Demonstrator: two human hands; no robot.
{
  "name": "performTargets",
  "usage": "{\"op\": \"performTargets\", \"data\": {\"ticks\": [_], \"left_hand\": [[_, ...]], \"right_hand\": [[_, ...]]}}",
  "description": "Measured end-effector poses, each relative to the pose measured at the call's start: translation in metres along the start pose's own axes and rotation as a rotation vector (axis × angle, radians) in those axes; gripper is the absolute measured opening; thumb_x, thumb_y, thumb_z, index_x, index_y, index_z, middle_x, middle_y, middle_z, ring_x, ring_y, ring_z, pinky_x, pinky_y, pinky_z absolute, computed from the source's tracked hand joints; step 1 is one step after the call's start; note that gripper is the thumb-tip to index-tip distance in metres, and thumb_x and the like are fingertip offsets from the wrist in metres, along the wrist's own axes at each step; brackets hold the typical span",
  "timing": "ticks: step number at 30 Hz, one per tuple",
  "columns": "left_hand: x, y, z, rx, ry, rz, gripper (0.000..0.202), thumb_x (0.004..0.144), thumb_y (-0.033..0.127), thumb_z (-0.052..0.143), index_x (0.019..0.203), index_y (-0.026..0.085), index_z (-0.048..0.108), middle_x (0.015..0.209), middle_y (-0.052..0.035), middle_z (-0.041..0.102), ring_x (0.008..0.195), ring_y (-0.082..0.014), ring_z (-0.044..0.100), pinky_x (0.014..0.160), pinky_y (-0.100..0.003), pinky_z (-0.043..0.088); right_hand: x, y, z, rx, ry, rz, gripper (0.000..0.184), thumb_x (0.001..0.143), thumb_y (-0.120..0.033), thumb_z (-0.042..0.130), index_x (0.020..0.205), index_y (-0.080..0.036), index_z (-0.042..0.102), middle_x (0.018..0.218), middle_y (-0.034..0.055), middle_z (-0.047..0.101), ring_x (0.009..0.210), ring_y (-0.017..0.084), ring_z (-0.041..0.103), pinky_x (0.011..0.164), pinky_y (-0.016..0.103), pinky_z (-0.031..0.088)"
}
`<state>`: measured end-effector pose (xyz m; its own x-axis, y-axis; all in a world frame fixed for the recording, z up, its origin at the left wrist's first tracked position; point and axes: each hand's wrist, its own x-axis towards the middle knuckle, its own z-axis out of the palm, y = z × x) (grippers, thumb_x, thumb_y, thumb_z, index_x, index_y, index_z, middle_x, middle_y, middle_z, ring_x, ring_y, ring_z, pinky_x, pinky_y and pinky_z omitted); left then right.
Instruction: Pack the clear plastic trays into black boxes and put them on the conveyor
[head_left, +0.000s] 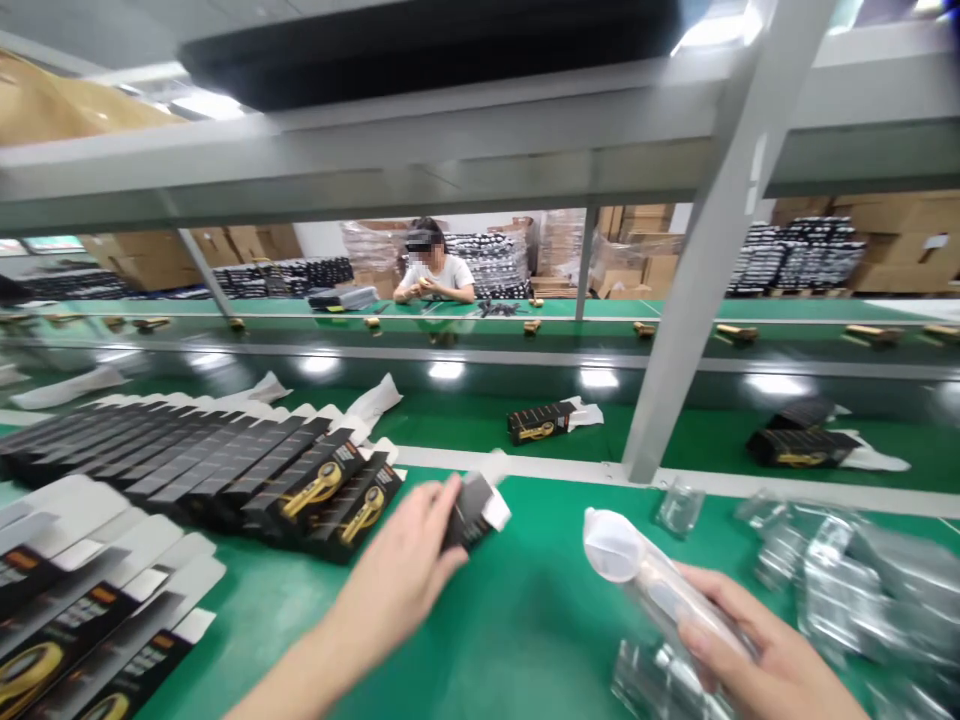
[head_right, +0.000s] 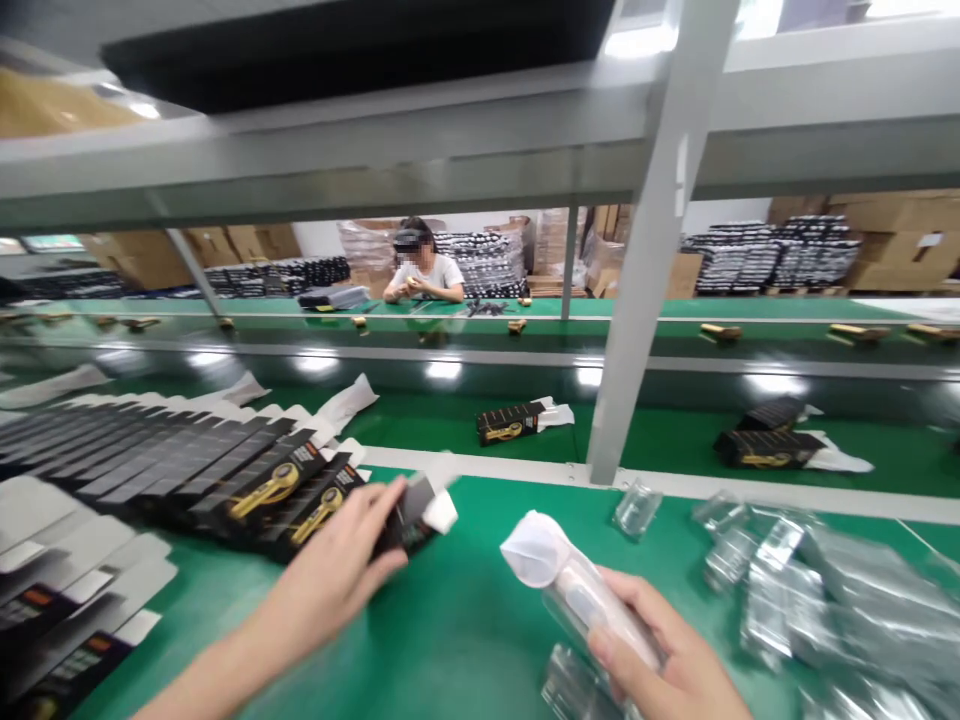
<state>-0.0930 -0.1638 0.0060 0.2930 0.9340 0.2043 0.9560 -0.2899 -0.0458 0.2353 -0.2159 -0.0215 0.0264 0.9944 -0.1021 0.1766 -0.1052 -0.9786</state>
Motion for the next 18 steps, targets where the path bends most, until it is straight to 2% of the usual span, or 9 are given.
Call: {"op": "performTargets", "data": {"ticks": [2,4,7,10,14,18], "left_hand": [[-0.012,0.030,0.010,-0.161,-0.105,0.137,0.056,0.087,0.026,0.046,0.140,0.021,0.027,0.132,-0.0120,0.044,0.113,-0.0223,0.050,0.095,-0.033,0.042],[-0.018,0.049,0.019,-0.167,-0.186,0.150,0.053,0.086,0.028,0.050,0.137,0.025,0.035,0.127,-0.0107,0.050,0.106,-0.0255,0.055,0.090,-0.039,0.045],[-0.015,0.057,0.028,-0.139,-0.213,0.105,0.049,0.084,0.044,0.054,0.127,0.020,0.048,0.108,-0.0114,0.061,0.093,-0.0292,0.059,0.082,-0.045,0.047],[-0.009,0.048,0.032,-0.234,-0.157,0.086,0.053,0.083,0.056,0.049,0.119,0.017,0.053,0.103,-0.0104,0.063,0.092,-0.0268,0.061,0.081,-0.040,0.048],[-0.011,0.039,0.033,-0.397,-0.023,0.083,0.049,0.083,0.058,0.046,0.116,0.022,0.051,0.109,-0.0061,0.065,0.095,-0.0218,0.063,0.080,-0.030,0.050],[-0.023,0.039,0.037,-0.498,0.140,0.162,0.048,0.080,0.060,0.050,0.114,0.026,0.049,0.104,-0.0025,0.067,0.090,-0.0185,0.066,0.075,-0.024,0.052]], "right_hand": [[-0.002,-0.008,0.002,0.086,-0.039,0.086,0.049,0.066,-0.060,0.068,0.100,-0.025,0.065,0.070,-0.0020,0.059,0.052,0.010,0.046,0.048,0.020,0.036],[-0.004,-0.012,0.002,0.149,-0.058,0.184,0.052,0.064,-0.060,0.070,0.099,-0.023,0.065,0.065,-0.0025,0.055,0.049,0.009,0.042,0.043,0.018,0.027],[-0.007,-0.013,0.001,0.231,-0.110,0.243,0.055,0.065,-0.061,0.069,0.101,-0.020,0.062,0.062,-0.0024,0.051,0.049,0.007,0.039,0.040,0.016,0.015],[-0.005,-0.013,0.004,0.326,-0.210,0.271,0.052,0.072,-0.057,0.066,0.103,-0.016,0.060,0.054,-0.0048,0.045,0.044,0.004,0.031,0.039,0.017,0.009],[0.001,-0.015,0.016,0.471,-0.330,0.268,0.043,0.076,-0.049,0.066,0.101,-0.014,0.060,0.068,0.0001,0.054,0.044,0.001,0.034,0.037,0.017,0.007],[0.003,-0.019,0.022,0.349,-0.425,0.305,0.046,0.073,-0.049,0.068,0.101,-0.013,0.061,0.069,0.0008,0.056,0.043,0.002,0.036,0.038,0.017,0.010]]}}
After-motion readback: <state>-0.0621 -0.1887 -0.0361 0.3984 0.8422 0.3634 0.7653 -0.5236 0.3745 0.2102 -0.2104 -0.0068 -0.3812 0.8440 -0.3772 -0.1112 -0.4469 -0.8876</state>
